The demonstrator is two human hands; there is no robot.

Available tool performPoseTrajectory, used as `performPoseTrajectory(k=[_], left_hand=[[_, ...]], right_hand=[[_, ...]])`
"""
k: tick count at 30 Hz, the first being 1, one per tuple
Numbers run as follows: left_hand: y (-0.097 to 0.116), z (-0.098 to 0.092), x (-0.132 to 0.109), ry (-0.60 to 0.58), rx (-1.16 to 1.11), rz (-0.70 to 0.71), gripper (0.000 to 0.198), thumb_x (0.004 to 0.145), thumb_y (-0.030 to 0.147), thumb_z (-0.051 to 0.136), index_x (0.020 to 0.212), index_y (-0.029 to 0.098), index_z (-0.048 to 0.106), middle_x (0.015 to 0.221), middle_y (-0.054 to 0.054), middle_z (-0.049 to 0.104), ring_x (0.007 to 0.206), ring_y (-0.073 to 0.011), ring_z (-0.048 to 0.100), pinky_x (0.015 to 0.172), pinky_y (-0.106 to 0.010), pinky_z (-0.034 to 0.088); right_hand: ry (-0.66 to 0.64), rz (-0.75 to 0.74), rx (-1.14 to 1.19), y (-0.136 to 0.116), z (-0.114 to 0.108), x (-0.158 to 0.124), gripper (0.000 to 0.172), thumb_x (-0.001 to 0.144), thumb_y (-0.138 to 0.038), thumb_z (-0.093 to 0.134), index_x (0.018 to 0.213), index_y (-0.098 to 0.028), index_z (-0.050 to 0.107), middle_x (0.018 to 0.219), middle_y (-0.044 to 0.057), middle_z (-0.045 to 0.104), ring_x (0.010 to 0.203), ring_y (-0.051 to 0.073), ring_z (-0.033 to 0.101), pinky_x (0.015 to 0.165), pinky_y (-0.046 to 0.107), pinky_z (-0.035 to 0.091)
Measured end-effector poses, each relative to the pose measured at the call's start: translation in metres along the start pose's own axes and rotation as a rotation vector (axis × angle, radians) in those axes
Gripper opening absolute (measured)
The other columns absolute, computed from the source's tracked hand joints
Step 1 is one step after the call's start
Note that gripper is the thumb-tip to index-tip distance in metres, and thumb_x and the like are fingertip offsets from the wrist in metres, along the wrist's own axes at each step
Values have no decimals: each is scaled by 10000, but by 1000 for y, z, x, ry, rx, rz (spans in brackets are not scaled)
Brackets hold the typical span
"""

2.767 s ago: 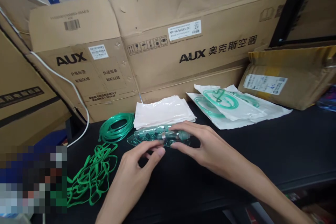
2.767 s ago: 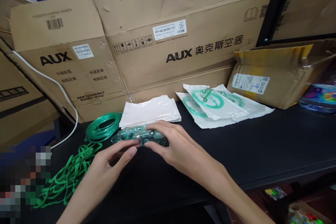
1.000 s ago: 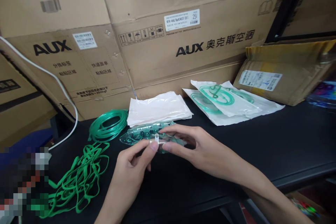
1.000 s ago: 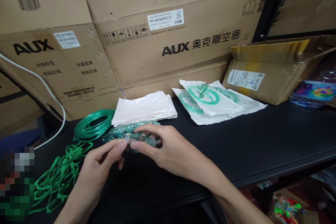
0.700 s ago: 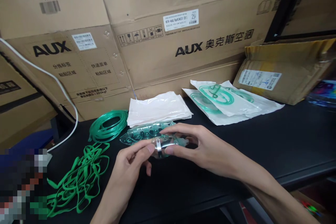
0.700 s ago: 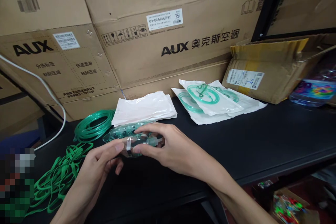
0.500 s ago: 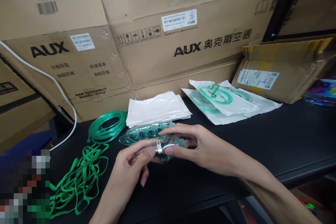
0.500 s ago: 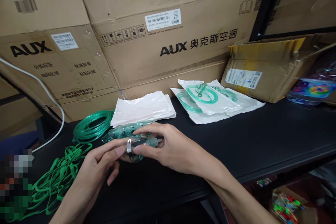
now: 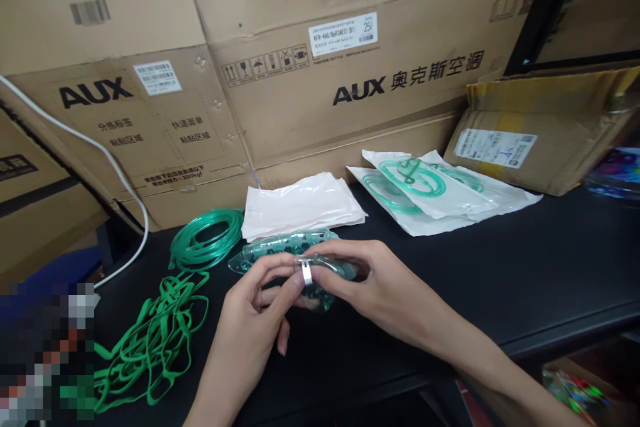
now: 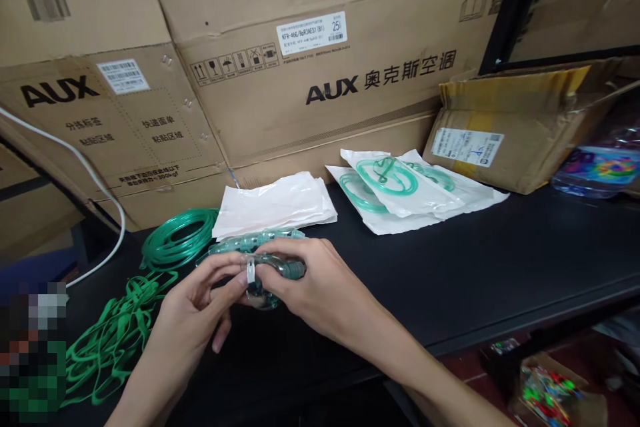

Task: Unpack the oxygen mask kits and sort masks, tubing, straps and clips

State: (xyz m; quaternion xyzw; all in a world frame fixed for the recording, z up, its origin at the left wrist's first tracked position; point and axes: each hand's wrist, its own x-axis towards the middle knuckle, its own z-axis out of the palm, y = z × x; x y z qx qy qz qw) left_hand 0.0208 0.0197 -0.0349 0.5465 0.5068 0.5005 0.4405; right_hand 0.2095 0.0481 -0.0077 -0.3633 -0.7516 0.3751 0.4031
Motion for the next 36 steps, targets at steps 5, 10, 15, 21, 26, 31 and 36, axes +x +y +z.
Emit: performPoseTrajectory(k=[5,10,15,21,26,31,36], left_hand=[[-2,7,1,43,-13,96,246,871,408,738,1003,219,652,929,-20,709,633,-128,672,426,-172,515],[-6,8,0,7,125,204,172,894,396,714,961,243,756,1042,-19,665,565,-62,565,476,-184,532],[-8,5,1,118,319,314,149,900,416,702,895,292,785,1161,-24,593,732,-97,613,495,-167,497],[-6,3,-1,163,397,363,142,913,412,686,867,318,782,1180,-26,549,1042,-177,624,585,-164,524],[-5,7,-2,166,380,379,123,912,398,697,865,326,784,1173,-19,532,1017,-162,625,585,-166,509],[-6,11,-3,173,367,376,110,908,394,707,869,329,788,1172,-14,530,969,-148,626,583,-175,498],[-6,11,-4,168,374,410,101,903,384,715,874,322,790,1148,-18,543,921,-139,630,576,-178,500]], right_hand=[[122,0,-33,2,2,2,202,921,-245,642,1064,-246,786,994,-23,785,971,176,714,847,264,525],[164,-1,-49,3,7,2,220,929,-263,633,1079,-268,793,976,-15,795,982,208,725,876,307,549],[146,6,-105,3,10,1,243,944,-300,624,1125,-282,784,1069,4,793,1027,251,726,866,355,569],[79,9,-198,7,5,-2,284,961,-357,620,1213,-308,742,1245,-5,736,1218,276,648,1056,445,504],[80,-24,-244,9,3,-5,303,952,-315,638,1242,-296,725,1237,10,740,1203,274,657,1036,435,524],[108,-90,-255,11,4,-6,269,951,-297,636,1193,-325,748,1172,-20,766,1132,231,691,1050,396,512],[119,2,-218,8,3,-7,286,928,-285,642,1191,-286,754,1164,22,767,1121,265,687,976,404,543]])
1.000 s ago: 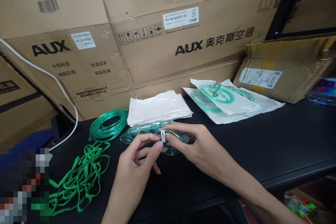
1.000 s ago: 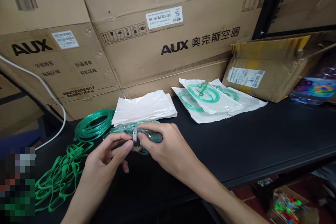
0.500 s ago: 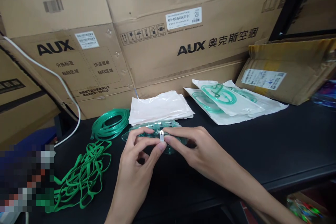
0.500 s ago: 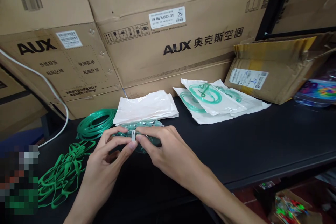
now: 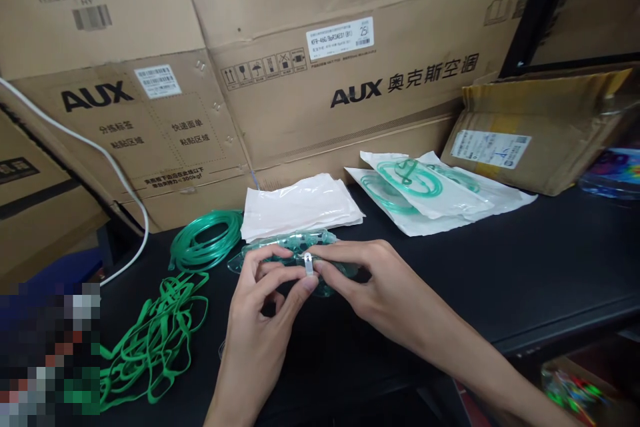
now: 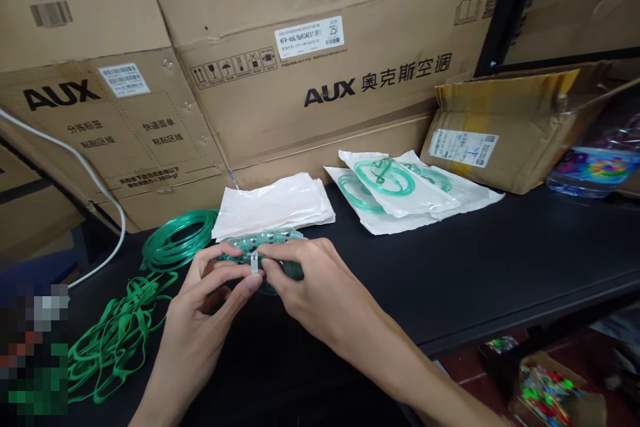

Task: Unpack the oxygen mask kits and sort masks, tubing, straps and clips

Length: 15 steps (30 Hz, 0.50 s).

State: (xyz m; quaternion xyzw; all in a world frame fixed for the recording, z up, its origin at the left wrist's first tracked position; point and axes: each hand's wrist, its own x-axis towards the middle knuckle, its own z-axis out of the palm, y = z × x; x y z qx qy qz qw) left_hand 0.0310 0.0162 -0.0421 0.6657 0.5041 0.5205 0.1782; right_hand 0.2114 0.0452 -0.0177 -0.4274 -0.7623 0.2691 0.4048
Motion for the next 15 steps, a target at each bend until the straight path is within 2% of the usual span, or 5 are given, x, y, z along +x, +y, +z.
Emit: performPoseTrajectory(k=[6,9,12,15], left_hand=[[-1,-3,2,-96,48,46,130,926,368,683,873,284,767,1132,-33,578,901,-156,636,571,-197,518],[-2,-6,3,-75,83,90,104,911,330,705,1008,292,720,1201,-40,596,993,-191,637,579,-217,525],[-2,-11,4,-94,167,213,284,927,267,694,1197,348,657,1305,-24,610,1130,-218,615,738,-283,562],[-1,-16,5,-185,203,334,280,955,221,662,1200,357,667,1254,1,677,1171,-216,614,965,-367,527]], right_hand=[[-87,27,57,-12,-10,1,254,957,-250,563,1055,-291,793,1009,-14,785,972,210,693,868,320,517],[-139,41,46,-14,-14,-1,261,984,-297,532,1061,-312,781,952,-30,771,904,189,671,800,302,490],[-160,64,37,-14,-16,-3,269,997,-355,521,1079,-285,768,998,-4,761,942,197,663,788,300,477],[-181,64,51,-14,-16,-4,273,1005,-356,510,1009,-262,766,985,1,755,978,197,661,811,297,472]])
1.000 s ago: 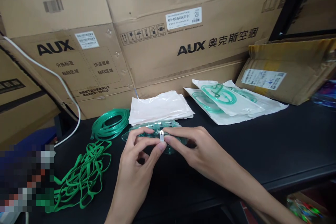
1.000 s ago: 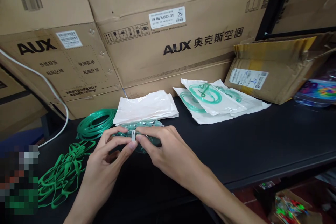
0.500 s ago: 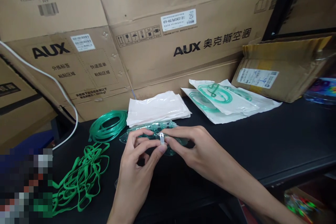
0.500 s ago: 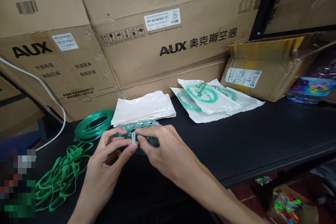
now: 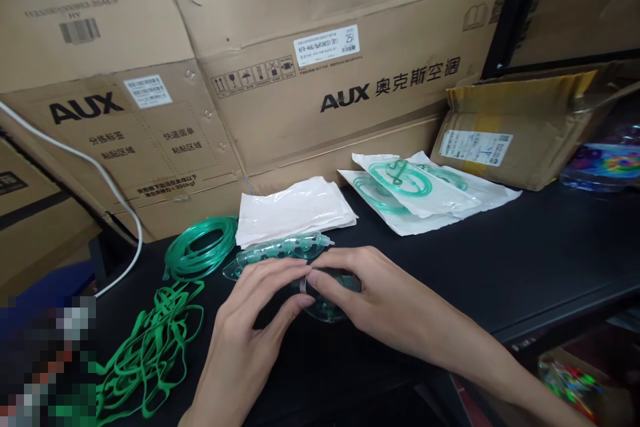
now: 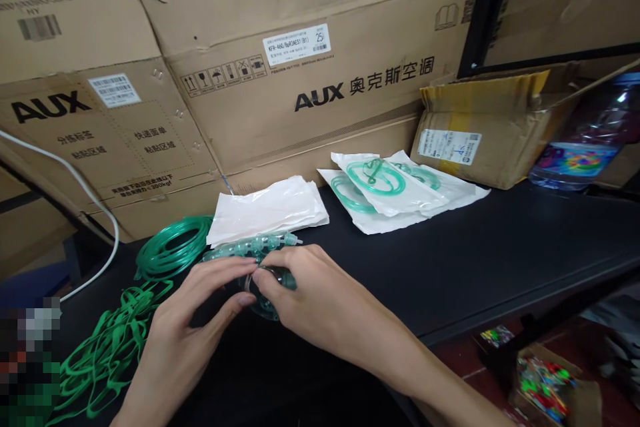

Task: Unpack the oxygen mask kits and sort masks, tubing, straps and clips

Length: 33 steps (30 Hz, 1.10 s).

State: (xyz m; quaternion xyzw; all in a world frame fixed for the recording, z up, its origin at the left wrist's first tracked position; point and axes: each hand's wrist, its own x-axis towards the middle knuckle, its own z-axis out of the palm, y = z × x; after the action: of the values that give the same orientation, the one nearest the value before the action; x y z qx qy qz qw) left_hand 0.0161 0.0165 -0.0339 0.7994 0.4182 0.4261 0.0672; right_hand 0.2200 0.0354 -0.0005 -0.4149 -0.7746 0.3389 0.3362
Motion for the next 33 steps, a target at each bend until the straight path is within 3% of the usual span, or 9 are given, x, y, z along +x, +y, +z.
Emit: performPoseTrajectory(k=[8,13,17,21,27,33], left_hand=[[-5,-10,-1,-97,29,53,438,927,240,709,1336,347,594,1333,2,669,1240,-214,605,1058,-388,489],[-10,-14,-2,-102,31,55,425,937,226,691,1337,335,599,1335,-2,666,1242,-201,605,1048,-372,500],[-12,-14,0,-94,30,25,390,922,248,710,1297,318,626,1264,-11,703,1181,-212,639,1003,-377,524],[-10,-13,2,-66,26,-3,350,902,267,736,1240,314,656,1207,-5,723,1141,-216,652,983,-375,526],[-8,-14,-1,-36,1,-24,307,896,276,744,1192,327,679,1142,8,744,1084,-216,669,943,-367,534],[-8,-15,-1,-53,-6,18,409,908,248,734,1297,344,652,1248,11,718,1153,-207,645,1000,-364,515]], right_hand=[[-12,23,68,2,0,1,262,995,-436,541,1070,-249,708,1029,19,732,971,202,651,790,286,472],[-102,47,58,5,-6,1,253,922,-492,659,1046,-274,627,821,-35,671,728,148,589,643,248,434],[-130,3,-9,11,-11,0,367,818,-417,793,1124,-306,623,948,-26,650,741,141,577,636,238,442],[-131,-42,-23,13,-11,0,350,853,-303,753,1176,-341,623,994,-27,649,767,139,595,666,242,463],[-106,-57,-28,11,-8,1,287,865,-261,717,1140,-313,655,912,-24,664,713,140,606,646,257,472],[-86,-44,-15,10,-10,2,291,861,-306,724,1147,-308,674,861,-30,677,671,138,581,619,256,458]])
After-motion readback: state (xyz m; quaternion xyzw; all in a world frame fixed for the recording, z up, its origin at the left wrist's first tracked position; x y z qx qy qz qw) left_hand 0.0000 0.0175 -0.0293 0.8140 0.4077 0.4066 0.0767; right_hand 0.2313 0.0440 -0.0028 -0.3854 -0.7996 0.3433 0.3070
